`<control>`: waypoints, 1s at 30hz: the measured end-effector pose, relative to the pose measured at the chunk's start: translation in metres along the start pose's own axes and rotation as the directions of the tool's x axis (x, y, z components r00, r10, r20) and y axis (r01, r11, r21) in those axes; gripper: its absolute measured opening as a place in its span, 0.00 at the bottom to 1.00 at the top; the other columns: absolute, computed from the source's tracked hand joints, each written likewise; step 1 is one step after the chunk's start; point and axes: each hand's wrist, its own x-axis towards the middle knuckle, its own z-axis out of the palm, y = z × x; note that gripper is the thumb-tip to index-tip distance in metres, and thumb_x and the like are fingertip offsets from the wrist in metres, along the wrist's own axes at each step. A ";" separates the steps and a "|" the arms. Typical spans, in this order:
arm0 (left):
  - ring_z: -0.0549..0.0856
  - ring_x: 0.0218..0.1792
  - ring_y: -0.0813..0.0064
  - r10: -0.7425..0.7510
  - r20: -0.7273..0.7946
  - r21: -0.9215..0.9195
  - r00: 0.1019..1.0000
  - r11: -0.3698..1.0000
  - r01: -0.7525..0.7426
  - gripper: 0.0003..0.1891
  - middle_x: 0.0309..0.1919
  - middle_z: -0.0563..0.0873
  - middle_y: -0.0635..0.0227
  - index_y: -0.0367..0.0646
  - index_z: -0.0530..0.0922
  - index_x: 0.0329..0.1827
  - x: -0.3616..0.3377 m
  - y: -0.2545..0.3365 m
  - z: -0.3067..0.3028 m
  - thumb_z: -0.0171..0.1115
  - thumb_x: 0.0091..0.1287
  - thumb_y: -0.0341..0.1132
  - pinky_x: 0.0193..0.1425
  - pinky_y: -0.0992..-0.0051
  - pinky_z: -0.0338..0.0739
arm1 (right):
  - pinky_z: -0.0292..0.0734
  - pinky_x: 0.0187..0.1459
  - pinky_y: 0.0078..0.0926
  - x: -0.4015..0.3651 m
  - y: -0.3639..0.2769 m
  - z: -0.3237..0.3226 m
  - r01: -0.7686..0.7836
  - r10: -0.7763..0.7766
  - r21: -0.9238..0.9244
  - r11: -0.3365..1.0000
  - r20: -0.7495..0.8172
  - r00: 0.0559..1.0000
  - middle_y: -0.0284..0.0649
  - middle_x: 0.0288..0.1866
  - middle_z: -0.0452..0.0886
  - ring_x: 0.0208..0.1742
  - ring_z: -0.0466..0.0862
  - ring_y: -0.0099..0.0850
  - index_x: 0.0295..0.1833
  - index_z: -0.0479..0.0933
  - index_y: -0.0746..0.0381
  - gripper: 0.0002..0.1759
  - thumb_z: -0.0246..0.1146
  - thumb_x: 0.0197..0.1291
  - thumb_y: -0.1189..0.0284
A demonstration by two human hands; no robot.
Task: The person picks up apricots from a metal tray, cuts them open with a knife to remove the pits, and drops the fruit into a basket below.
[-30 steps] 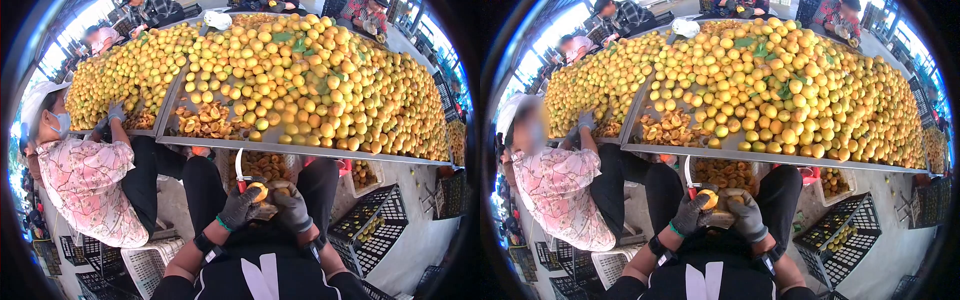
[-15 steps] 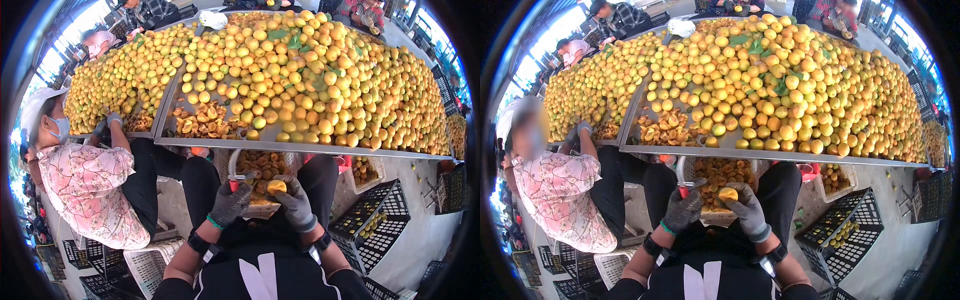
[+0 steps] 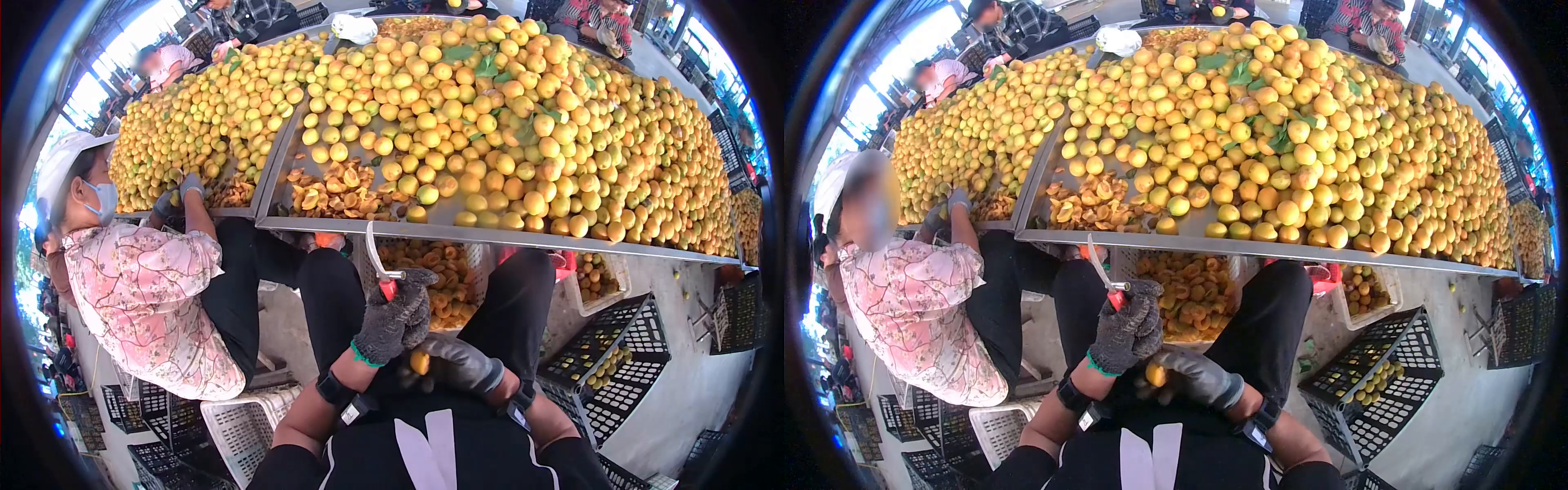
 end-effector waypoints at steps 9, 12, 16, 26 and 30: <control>0.73 0.22 0.78 0.136 -0.037 -0.068 0.990 0.988 -0.139 0.19 0.26 0.74 0.71 0.40 0.73 0.60 0.008 -0.001 0.002 0.63 0.67 0.31 0.22 0.74 0.69 | 0.74 0.35 0.17 0.010 0.031 -0.020 0.329 -0.473 -0.482 0.812 -0.214 0.855 0.37 0.46 0.82 0.37 0.81 0.24 0.67 0.68 0.61 0.26 0.48 0.74 0.54; 0.71 0.20 0.78 0.157 -0.120 -0.101 0.980 0.980 -0.169 0.19 0.24 0.71 0.73 0.42 0.73 0.61 0.013 -0.001 0.002 0.61 0.68 0.32 0.21 0.73 0.67 | 0.73 0.33 0.16 0.005 0.016 -0.015 0.246 -0.438 -0.552 0.796 -0.246 0.865 0.37 0.44 0.82 0.35 0.80 0.24 0.64 0.70 0.61 0.25 0.46 0.75 0.53; 0.69 0.17 0.80 0.062 0.156 -0.261 0.986 0.965 -0.019 0.17 0.23 0.68 0.74 0.43 0.74 0.61 0.010 0.007 -0.009 0.58 0.71 0.34 0.19 0.76 0.64 | 0.73 0.33 0.16 -0.001 0.000 -0.001 0.180 -0.191 -0.110 0.978 -0.107 0.976 0.37 0.45 0.82 0.34 0.80 0.24 0.59 0.73 0.61 0.24 0.45 0.75 0.54; 0.66 0.15 0.84 0.139 -0.202 -0.180 0.969 0.968 -0.177 0.13 0.21 0.72 0.74 0.41 0.76 0.55 0.009 0.009 0.005 0.58 0.72 0.35 0.14 0.82 0.59 | 0.71 0.28 0.18 0.006 0.016 -0.008 0.198 -0.246 -0.165 0.966 -0.368 0.897 0.39 0.37 0.82 0.29 0.79 0.25 0.53 0.74 0.61 0.23 0.44 0.76 0.54; 0.66 0.15 0.85 0.139 -0.010 -0.148 0.990 0.979 -0.138 0.13 0.20 0.72 0.73 0.39 0.77 0.49 0.005 0.010 0.004 0.56 0.74 0.40 0.15 0.83 0.59 | 0.70 0.28 0.18 0.007 0.007 0.005 0.246 -0.226 0.045 0.968 -0.264 0.938 0.41 0.36 0.82 0.29 0.78 0.25 0.54 0.73 0.62 0.22 0.44 0.76 0.55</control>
